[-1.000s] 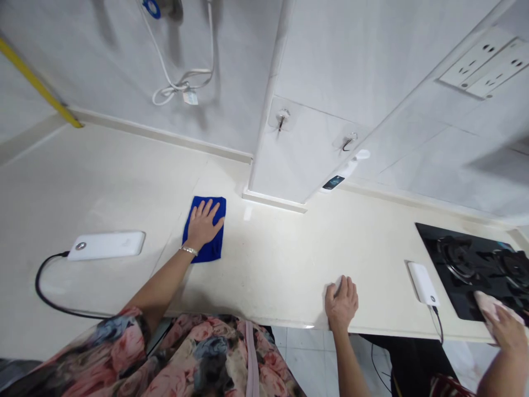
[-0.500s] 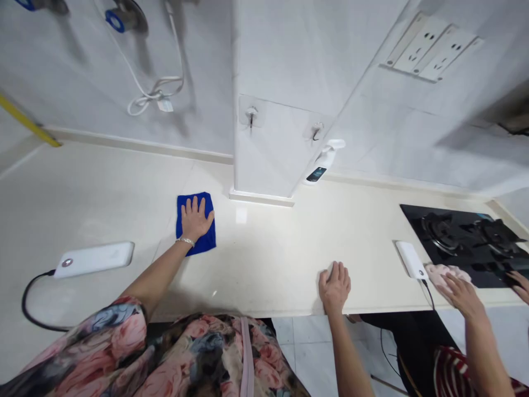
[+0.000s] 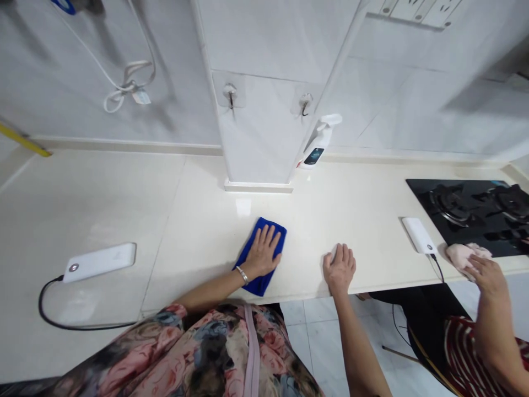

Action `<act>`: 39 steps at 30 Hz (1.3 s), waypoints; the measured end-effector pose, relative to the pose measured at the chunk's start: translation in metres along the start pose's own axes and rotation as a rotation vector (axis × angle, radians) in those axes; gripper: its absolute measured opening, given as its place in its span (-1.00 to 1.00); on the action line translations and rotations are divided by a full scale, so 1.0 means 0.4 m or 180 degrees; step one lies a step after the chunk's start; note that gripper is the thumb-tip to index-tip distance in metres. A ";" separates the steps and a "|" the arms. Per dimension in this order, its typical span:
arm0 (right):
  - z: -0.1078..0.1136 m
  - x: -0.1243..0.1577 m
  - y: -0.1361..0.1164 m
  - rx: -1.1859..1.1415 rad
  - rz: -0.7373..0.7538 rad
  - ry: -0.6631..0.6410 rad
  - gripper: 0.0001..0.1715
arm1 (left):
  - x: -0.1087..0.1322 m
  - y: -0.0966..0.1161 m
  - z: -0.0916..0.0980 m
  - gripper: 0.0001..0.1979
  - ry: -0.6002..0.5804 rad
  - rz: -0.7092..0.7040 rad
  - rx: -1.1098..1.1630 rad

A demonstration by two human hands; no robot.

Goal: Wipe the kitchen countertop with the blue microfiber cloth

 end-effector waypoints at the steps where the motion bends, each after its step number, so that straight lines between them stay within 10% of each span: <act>1: 0.001 -0.001 -0.001 -0.0007 -0.0012 -0.0005 -0.27 | -0.004 0.041 -0.014 -0.22 -0.0036 -0.0160 0.0030; 6: 0.002 -0.002 0.000 -0.0086 -0.0043 -0.0025 -0.26 | 0.003 0.139 -0.048 -0.24 -0.0160 -0.0740 0.0165; 14: 0.002 -0.002 0.001 -0.0073 0.0003 0.0023 -0.28 | -0.003 0.054 -0.010 -0.40 0.0093 -0.1193 0.0501; 33: 0.017 0.007 -0.003 -0.0092 0.0158 0.0061 -0.26 | 0.102 -0.658 0.242 -0.37 0.0611 0.1494 -0.0035; 39: 0.018 0.008 -0.005 -0.0064 0.0249 0.0095 -0.23 | 0.068 -0.700 0.246 -0.28 0.0286 0.2053 0.0014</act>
Point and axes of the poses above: each hand's wrist, its own x-axis away from the middle knuckle, its own z-axis out of the back of the hand, y = z × x, the point moved 7 cm from there along -x, towards the middle knuckle, and after that the axes turned 7 degrees about -y, right-handed, at the moved point
